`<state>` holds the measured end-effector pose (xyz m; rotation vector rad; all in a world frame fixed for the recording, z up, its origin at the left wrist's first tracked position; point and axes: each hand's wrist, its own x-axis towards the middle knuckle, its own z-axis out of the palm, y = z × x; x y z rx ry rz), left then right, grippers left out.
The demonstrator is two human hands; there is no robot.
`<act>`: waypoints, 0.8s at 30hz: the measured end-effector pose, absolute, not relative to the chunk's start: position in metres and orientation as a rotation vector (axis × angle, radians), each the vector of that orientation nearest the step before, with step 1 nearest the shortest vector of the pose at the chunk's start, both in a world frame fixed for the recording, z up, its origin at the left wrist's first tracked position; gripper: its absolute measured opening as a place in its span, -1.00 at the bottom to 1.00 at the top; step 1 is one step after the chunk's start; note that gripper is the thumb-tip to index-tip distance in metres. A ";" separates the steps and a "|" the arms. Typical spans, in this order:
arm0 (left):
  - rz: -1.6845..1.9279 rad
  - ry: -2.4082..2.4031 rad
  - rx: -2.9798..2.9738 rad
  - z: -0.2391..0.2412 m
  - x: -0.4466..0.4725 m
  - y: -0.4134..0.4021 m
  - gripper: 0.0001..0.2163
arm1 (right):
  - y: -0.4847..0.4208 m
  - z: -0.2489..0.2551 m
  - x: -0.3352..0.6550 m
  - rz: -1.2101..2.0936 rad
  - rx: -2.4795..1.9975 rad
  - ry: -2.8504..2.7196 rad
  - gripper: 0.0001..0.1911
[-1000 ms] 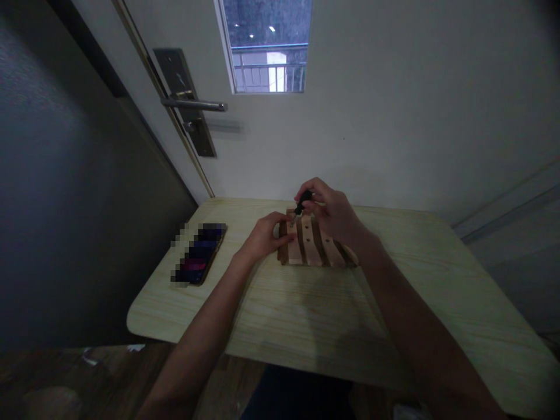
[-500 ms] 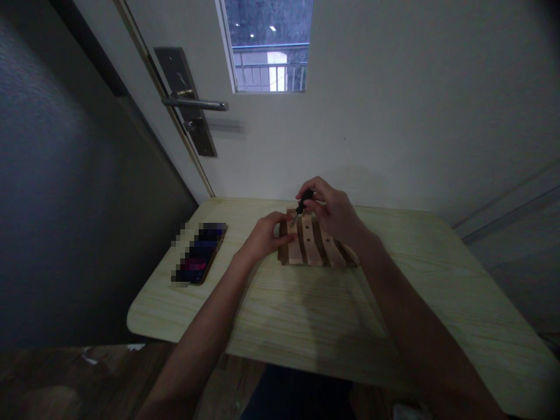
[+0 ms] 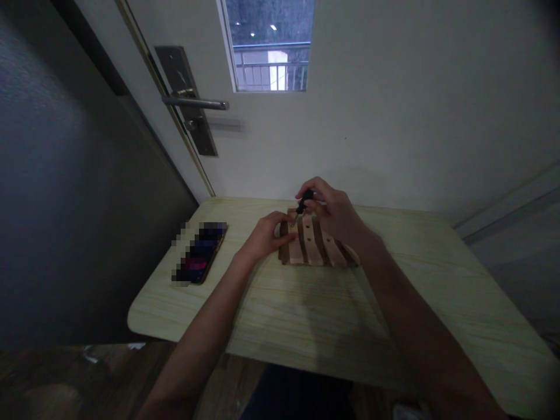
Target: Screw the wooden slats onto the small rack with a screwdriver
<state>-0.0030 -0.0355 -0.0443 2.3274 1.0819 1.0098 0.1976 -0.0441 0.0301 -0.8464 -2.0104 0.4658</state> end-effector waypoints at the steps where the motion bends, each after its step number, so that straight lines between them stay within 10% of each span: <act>1: 1.011 1.076 2.333 -0.044 -0.003 -0.036 -0.76 | -0.044 0.030 0.198 0.453 -0.851 -2.023 -0.88; 10: 1.012 1.043 2.344 -0.044 -0.002 -0.036 -0.81 | -0.041 0.028 0.195 0.297 -0.726 -2.077 -0.66; 24: 1.010 1.084 2.331 -0.045 -0.002 -0.036 -0.71 | -0.046 0.034 0.187 0.394 -0.900 -2.029 -0.86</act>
